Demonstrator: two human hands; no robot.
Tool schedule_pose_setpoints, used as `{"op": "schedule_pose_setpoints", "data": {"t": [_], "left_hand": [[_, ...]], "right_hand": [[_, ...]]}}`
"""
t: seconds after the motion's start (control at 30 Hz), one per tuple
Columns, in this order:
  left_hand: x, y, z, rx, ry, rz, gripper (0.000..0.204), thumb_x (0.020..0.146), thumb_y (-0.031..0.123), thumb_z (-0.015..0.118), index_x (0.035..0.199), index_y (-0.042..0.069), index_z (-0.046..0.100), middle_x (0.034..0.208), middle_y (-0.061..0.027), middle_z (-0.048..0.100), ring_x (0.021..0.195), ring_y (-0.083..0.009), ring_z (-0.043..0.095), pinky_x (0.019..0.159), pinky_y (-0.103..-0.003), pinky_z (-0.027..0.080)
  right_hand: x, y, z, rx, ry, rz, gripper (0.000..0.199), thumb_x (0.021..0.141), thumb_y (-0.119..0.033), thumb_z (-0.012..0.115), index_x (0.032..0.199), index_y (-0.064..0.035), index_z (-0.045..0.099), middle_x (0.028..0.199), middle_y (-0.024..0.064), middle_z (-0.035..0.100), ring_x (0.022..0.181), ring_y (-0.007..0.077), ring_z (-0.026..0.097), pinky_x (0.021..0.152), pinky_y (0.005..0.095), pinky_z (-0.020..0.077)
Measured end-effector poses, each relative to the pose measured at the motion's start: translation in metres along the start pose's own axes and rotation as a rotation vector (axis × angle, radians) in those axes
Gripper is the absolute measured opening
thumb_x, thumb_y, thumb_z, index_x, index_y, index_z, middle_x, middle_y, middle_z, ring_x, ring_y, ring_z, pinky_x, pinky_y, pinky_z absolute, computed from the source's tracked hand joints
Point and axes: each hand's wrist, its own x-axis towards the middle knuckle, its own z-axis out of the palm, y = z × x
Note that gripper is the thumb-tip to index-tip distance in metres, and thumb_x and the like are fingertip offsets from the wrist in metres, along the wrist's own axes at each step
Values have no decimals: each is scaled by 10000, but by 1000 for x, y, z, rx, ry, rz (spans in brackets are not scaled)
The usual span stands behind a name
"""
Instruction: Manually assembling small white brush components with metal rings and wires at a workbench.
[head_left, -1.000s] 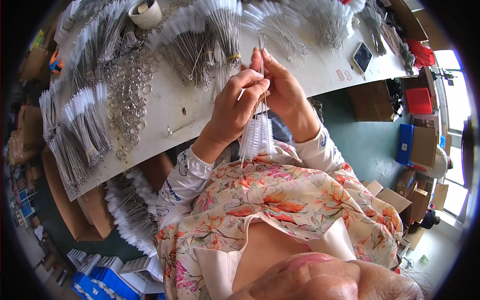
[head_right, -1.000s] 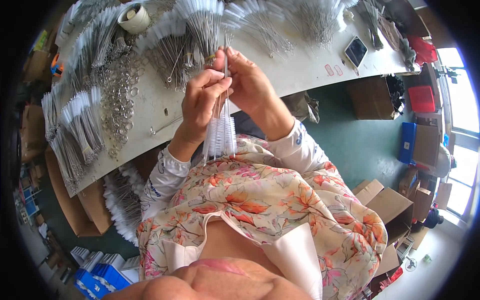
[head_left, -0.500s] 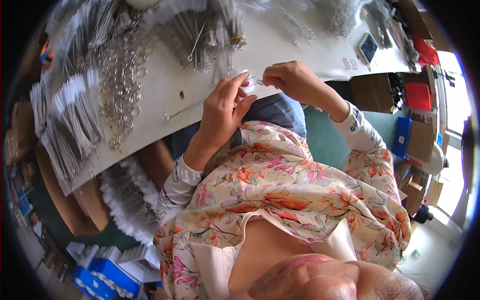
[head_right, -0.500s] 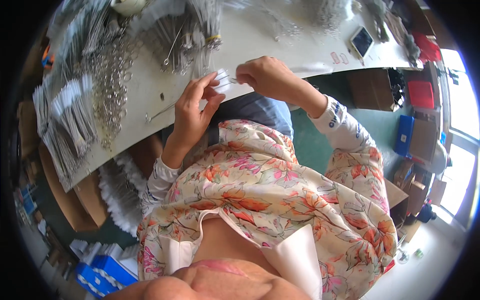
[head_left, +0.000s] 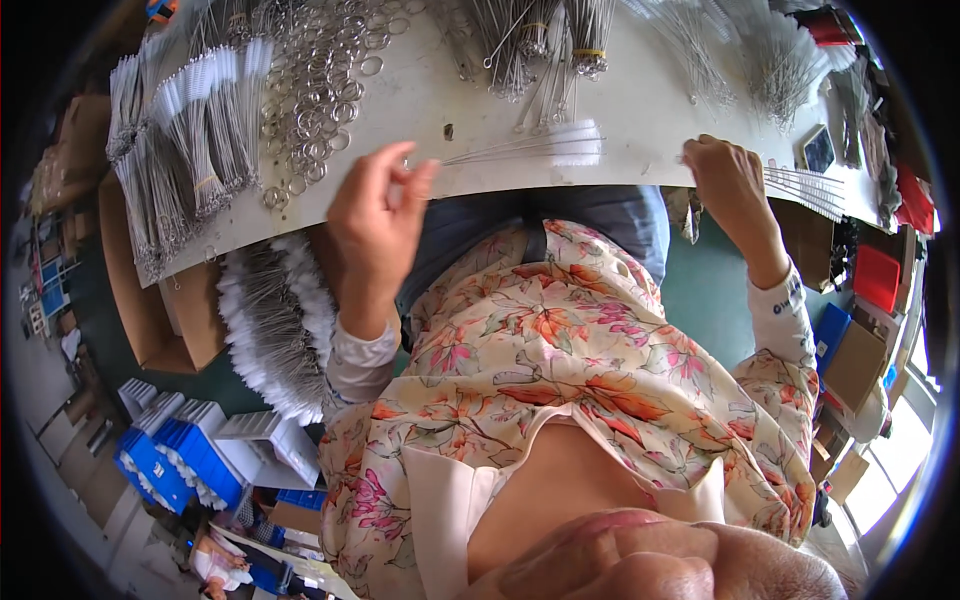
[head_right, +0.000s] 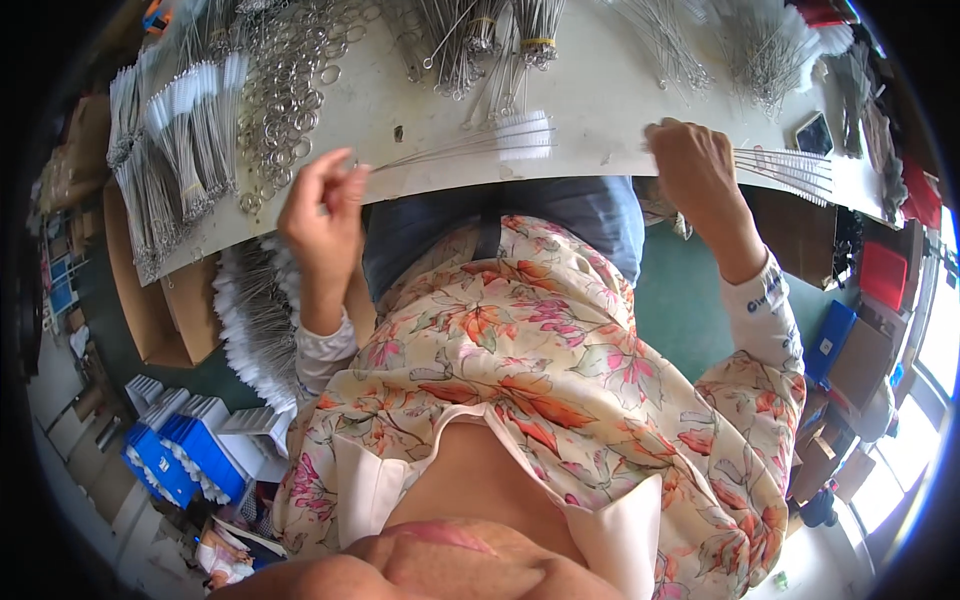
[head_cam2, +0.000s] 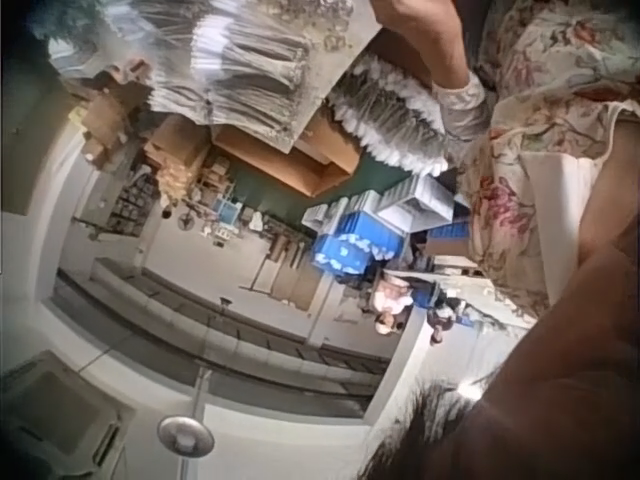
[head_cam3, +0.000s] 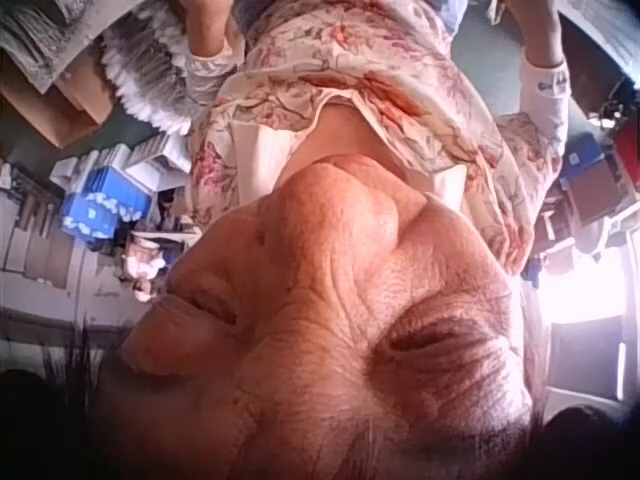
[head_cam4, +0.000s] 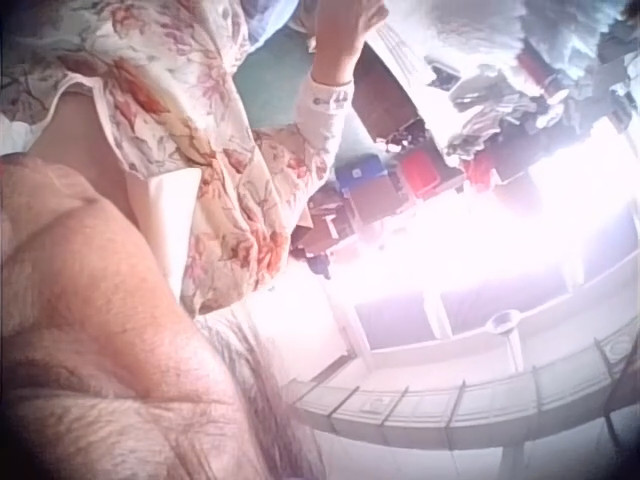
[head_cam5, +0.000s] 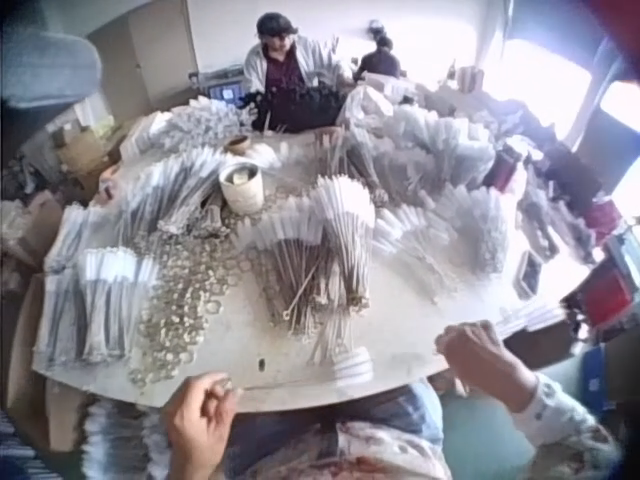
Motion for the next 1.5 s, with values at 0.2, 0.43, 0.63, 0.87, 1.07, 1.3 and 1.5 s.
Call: {"op": "schedule_pose_setpoints", "data": {"t": [0.2, 0.43, 0.63, 0.87, 1.07, 1.3, 1.5], "left_hand": [[-11, -36, 3, 195, -79, 93, 115, 805, 130, 647, 855, 40, 597, 744, -79, 562, 536, -190, 530, 495, -296, 414], [17, 8, -25, -781, -154, -183, 108, 843, -8, 575, 946, -38, 560, 987, -123, 618, 775, -113, 619, 681, -252, 554], [35, 27, -40, -813, -367, 61, 112, 819, -43, 575, 903, -19, 645, 1019, -148, 605, 792, -134, 629, 691, -237, 556], [37, 37, -36, -782, -445, 133, 173, 789, -95, 573, 927, -18, 645, 1014, -138, 604, 814, -124, 623, 669, -212, 542], [31, 33, -23, -735, -427, 159, 202, 780, -100, 582, 962, -31, 636, 1026, -137, 597, 805, -136, 631, 689, -220, 544], [29, 53, -12, -702, -138, 221, 272, 734, -126, 601, 1001, -71, 607, 965, -145, 634, 811, -186, 655, 725, -263, 556], [34, 55, -12, -548, -19, 357, 288, 713, -122, 622, 994, -58, 623, 944, -145, 645, 783, -184, 660, 691, -254, 557]], "right_hand": [[34, -79, 15, 855, 187, -177, 83, 793, -50, 610, 868, -24, 635, 784, 90, 607, 635, 258, 589, 591, 301, 484], [58, -157, -19, 932, 256, -428, 68, 782, -72, 629, 836, -32, 638, 859, 80, 621, 687, 249, 616, 609, 319, 494], [48, -135, -38, 1312, 22, -421, 138, 812, -118, 624, 909, -25, 653, 757, 88, 626, 628, 178, 592, 604, 284, 459], [35, -125, -35, 1654, -321, -234, 202, 878, -194, 594, 917, -4, 650, 670, -16, 587, 574, 36, 453, 516, 198, 371], [35, -127, -24, 1728, -371, -183, 238, 888, -247, 580, 916, -23, 655, 685, -28, 576, 551, 33, 421, 495, 188, 345], [43, -125, -37, 2033, -230, -133, 243, 883, -266, 588, 908, -31, 642, 695, -36, 570, 557, 27, 430, 497, 169, 345], [48, -133, -58, 1985, -100, -152, 216, 857, -239, 628, 890, -26, 644, 692, -28, 567, 561, 27, 447, 504, 171, 373]]}}
